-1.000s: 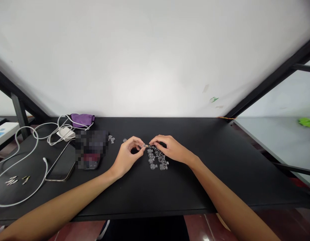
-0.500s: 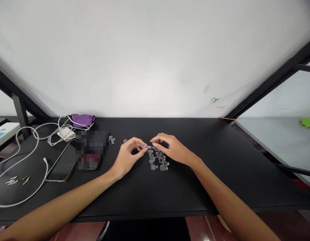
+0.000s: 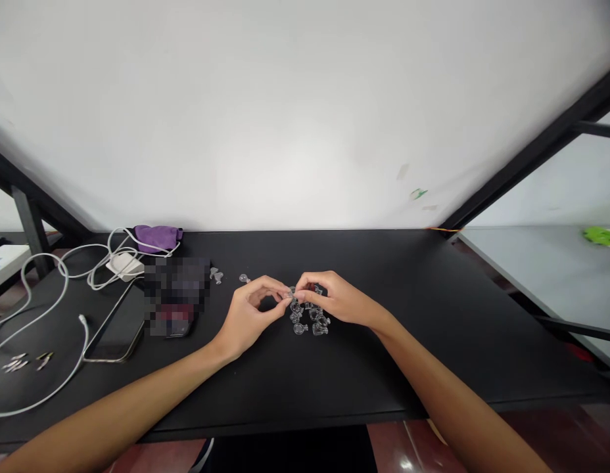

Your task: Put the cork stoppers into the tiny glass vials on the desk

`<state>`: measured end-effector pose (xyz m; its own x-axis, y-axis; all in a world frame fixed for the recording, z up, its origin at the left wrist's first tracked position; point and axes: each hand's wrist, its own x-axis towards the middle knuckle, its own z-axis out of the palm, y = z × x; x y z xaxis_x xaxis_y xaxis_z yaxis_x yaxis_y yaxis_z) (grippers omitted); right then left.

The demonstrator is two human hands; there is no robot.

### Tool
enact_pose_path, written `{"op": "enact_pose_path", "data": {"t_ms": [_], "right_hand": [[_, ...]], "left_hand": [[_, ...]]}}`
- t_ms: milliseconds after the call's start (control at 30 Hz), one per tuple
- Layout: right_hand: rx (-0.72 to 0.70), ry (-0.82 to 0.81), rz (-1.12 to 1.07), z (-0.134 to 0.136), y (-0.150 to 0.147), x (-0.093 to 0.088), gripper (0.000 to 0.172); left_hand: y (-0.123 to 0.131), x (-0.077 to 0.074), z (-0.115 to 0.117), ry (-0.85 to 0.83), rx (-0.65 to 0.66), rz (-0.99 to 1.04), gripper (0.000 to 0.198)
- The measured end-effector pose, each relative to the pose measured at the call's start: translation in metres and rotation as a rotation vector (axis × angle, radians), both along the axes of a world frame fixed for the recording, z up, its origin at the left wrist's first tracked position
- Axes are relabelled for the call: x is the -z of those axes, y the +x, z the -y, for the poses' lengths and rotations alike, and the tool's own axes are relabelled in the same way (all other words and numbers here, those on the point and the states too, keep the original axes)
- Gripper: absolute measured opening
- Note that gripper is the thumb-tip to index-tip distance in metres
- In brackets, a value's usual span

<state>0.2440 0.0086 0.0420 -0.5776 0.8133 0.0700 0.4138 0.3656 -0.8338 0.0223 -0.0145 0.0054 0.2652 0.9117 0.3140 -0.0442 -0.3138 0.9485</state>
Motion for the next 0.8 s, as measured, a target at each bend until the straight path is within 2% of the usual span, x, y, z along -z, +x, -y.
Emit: {"op": "enact_pose_path", "data": {"t_ms": [100, 200, 300, 400, 567, 800], "right_hand": [[0.009, 0.033, 0.022, -0.004, 0.013, -0.003, 0.030], [0.128, 0.104, 0.103, -0.012, 0.040, -0.004, 0.027], [0.173, 0.150, 0.207, -0.021, 0.072, -0.003, 0.025], [0.144, 0.078, 0.264, -0.025, 0.091, -0.001, 0.023], [0.097, 0.004, 0.264, -0.024, 0.091, -0.001, 0.025], [0.069, -0.005, 0.247, -0.023, 0.083, 0.000, 0.025]], "left_hand": [[-0.002, 0.001, -0.002, 0.005, -0.029, 0.010, 0.010], [-0.005, 0.002, -0.004, 0.033, -0.057, -0.022, 0.008], [-0.006, 0.003, -0.004, 0.099, -0.040, -0.157, 0.009], [-0.005, 0.002, 0.001, 0.226, 0.031, -0.290, 0.014], [-0.003, 0.001, 0.007, 0.505, 0.226, -0.392, 0.023], [-0.004, -0.002, 0.008, 0.595, 0.392, -0.556, 0.014]]}}
